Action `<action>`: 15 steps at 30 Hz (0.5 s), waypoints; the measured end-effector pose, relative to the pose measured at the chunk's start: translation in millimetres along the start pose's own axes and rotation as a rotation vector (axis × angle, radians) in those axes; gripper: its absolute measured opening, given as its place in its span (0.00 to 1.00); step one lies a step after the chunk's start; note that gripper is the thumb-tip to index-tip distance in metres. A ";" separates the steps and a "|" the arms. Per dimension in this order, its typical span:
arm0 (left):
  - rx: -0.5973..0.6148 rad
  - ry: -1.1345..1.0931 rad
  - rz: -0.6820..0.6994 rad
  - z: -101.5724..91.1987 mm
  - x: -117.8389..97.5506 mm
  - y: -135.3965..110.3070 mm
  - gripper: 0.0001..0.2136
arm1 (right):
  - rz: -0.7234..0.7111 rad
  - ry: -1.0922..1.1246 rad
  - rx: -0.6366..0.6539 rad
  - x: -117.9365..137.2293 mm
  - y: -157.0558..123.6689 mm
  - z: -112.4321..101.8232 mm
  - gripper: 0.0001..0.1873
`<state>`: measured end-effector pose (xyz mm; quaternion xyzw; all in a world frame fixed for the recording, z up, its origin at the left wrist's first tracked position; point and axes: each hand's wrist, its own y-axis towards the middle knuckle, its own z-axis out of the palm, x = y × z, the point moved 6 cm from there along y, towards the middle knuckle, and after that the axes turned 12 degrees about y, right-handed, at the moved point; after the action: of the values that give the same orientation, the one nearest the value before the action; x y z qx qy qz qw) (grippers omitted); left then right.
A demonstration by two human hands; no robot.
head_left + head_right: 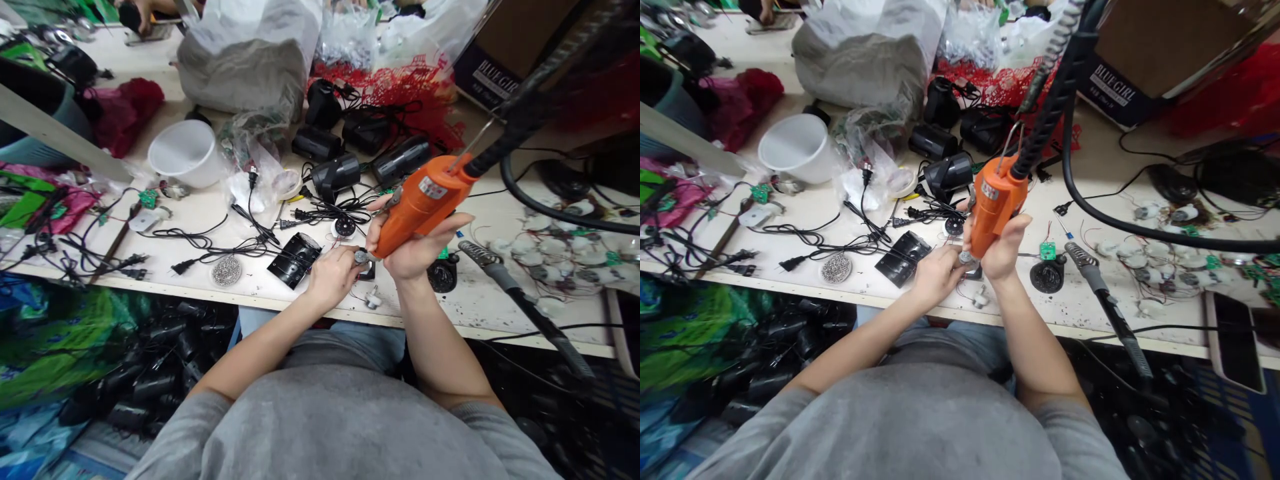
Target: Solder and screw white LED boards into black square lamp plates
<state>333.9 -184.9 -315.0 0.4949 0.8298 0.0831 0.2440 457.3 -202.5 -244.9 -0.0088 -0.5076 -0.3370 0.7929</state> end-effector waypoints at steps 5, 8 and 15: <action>0.050 0.008 -0.015 0.3 0.3 0.6 0.07 | 0.070 -0.019 -0.039 -2.9 -0.6 0.6 0.45; 0.060 0.016 -0.022 1.0 0.9 0.2 0.06 | 0.090 -0.007 -0.002 -7.4 3.3 0.7 0.46; -0.100 -0.073 0.011 -4.2 1.9 -3.7 0.06 | -0.023 0.013 0.036 20.9 -1.2 1.2 0.43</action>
<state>328.2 -184.7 -313.4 0.4894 0.8125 0.1076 0.2979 461.0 -214.0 -227.7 0.0135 -0.5084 -0.3372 0.7922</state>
